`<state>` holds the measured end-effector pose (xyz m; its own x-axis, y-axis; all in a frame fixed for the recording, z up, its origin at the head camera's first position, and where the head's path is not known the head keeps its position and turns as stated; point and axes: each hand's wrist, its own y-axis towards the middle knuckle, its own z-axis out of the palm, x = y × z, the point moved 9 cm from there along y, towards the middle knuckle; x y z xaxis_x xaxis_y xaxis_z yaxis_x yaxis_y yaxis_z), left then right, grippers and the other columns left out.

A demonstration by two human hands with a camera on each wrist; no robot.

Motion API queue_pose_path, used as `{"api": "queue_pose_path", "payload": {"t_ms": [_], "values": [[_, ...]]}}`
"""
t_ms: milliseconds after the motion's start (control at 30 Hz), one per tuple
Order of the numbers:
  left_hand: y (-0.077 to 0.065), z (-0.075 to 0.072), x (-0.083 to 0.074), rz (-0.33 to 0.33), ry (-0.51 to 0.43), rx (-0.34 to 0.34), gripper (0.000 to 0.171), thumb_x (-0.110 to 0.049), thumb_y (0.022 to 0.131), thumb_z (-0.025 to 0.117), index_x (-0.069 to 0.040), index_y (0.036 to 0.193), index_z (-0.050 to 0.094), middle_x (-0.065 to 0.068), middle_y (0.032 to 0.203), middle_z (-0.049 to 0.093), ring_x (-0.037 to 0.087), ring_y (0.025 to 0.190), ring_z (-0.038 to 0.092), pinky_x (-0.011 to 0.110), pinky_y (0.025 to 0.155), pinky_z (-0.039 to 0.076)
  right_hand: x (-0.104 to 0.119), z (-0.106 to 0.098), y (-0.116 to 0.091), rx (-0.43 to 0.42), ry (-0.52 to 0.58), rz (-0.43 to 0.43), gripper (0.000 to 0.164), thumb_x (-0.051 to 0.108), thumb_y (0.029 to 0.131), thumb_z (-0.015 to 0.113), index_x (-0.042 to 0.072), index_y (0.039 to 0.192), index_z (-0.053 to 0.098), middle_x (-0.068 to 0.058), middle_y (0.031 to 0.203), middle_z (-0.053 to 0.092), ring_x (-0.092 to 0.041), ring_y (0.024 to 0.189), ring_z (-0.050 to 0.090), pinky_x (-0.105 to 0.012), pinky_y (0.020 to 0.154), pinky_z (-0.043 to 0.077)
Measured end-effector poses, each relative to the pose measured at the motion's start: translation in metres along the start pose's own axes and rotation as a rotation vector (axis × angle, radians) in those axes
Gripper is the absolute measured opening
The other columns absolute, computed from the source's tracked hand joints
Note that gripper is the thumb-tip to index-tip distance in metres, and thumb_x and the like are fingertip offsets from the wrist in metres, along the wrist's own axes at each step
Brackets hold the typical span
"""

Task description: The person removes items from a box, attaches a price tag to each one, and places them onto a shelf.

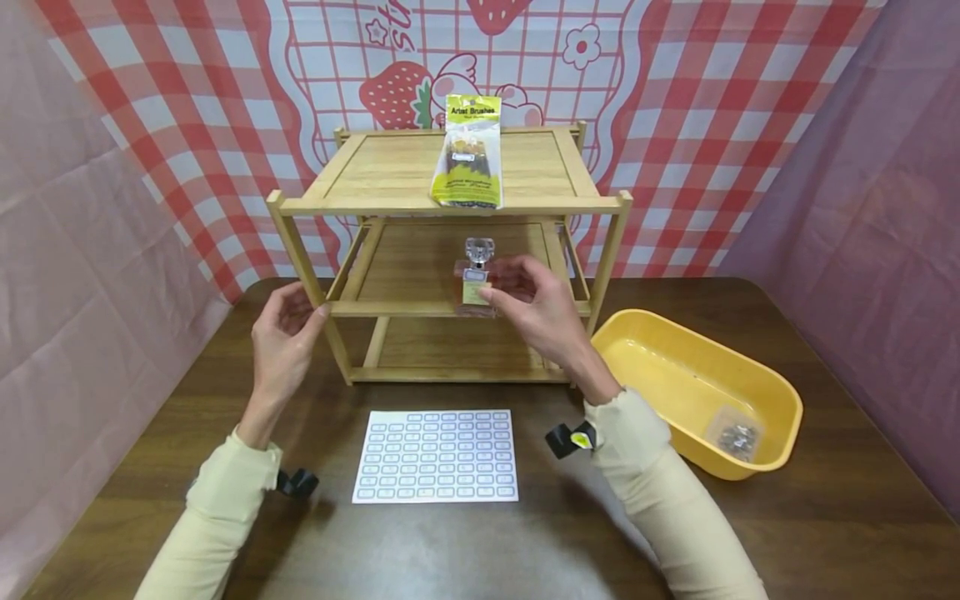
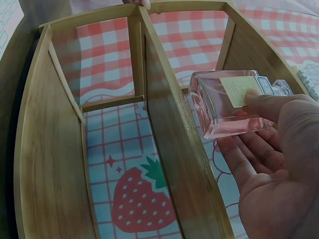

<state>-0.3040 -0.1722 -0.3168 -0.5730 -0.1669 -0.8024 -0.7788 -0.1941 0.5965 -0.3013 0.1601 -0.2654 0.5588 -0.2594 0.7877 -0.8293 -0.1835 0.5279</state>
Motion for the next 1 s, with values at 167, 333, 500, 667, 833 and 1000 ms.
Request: {"api": "queue_pose_path", "payload": {"t_ms": [167,333,500,667,833,1000], "values": [[0.000,0.000,0.002,-0.004,-0.003,-0.002,0.033,0.013,0.092,0.068,0.013,0.124,0.060,0.025,0.112,0.066,0.015,0.097,0.065,0.027,0.093,0.056,-0.003,0.004,0.007,0.006,0.011,0.021,0.032,-0.004,0.094,0.072,-0.011,0.123,0.059,-0.022,0.114,0.067,-0.016,0.100,0.064,-0.023,0.088,0.056],[0.000,0.000,0.001,0.005,-0.007,0.000,0.033,0.014,0.091,0.067,0.013,0.124,0.059,0.025,0.112,0.066,0.016,0.097,0.065,0.027,0.093,0.056,-0.006,0.008,0.013,0.023,-0.015,0.019,0.034,-0.002,0.094,0.073,-0.010,0.124,0.060,-0.022,0.116,0.067,-0.019,0.102,0.065,-0.025,0.090,0.056],[0.000,0.000,0.001,0.011,-0.012,-0.002,0.033,0.014,0.091,0.067,0.013,0.124,0.059,0.026,0.112,0.065,0.015,0.097,0.065,0.026,0.093,0.056,-0.007,0.010,0.019,0.035,-0.050,0.019,0.035,0.001,0.094,0.074,-0.007,0.125,0.061,-0.018,0.117,0.068,-0.022,0.103,0.065,-0.027,0.090,0.056],[0.000,0.000,0.001,0.010,-0.003,-0.001,0.033,0.014,0.091,0.067,0.013,0.123,0.058,0.026,0.112,0.065,0.015,0.097,0.065,0.026,0.093,0.056,-0.008,0.013,0.024,0.057,-0.045,0.041,0.036,0.002,0.095,0.074,-0.006,0.126,0.060,-0.017,0.117,0.068,-0.023,0.104,0.065,-0.030,0.090,0.057],[0.000,0.001,0.001,0.005,0.015,0.009,0.033,0.014,0.092,0.067,0.013,0.124,0.058,0.025,0.112,0.065,0.016,0.097,0.064,0.027,0.093,0.056,-0.011,0.015,0.028,0.065,-0.046,0.050,0.036,0.002,0.095,0.073,-0.006,0.127,0.059,-0.017,0.117,0.068,-0.023,0.104,0.065,-0.030,0.090,0.056],[0.001,0.001,0.002,0.005,0.018,0.009,0.032,0.013,0.093,0.066,0.012,0.124,0.058,0.025,0.112,0.065,0.017,0.098,0.064,0.027,0.093,0.055,-0.012,0.016,0.033,0.062,-0.060,0.042,0.035,0.004,0.095,0.073,-0.005,0.127,0.060,-0.017,0.116,0.068,-0.022,0.102,0.065,-0.030,0.090,0.056]]}}
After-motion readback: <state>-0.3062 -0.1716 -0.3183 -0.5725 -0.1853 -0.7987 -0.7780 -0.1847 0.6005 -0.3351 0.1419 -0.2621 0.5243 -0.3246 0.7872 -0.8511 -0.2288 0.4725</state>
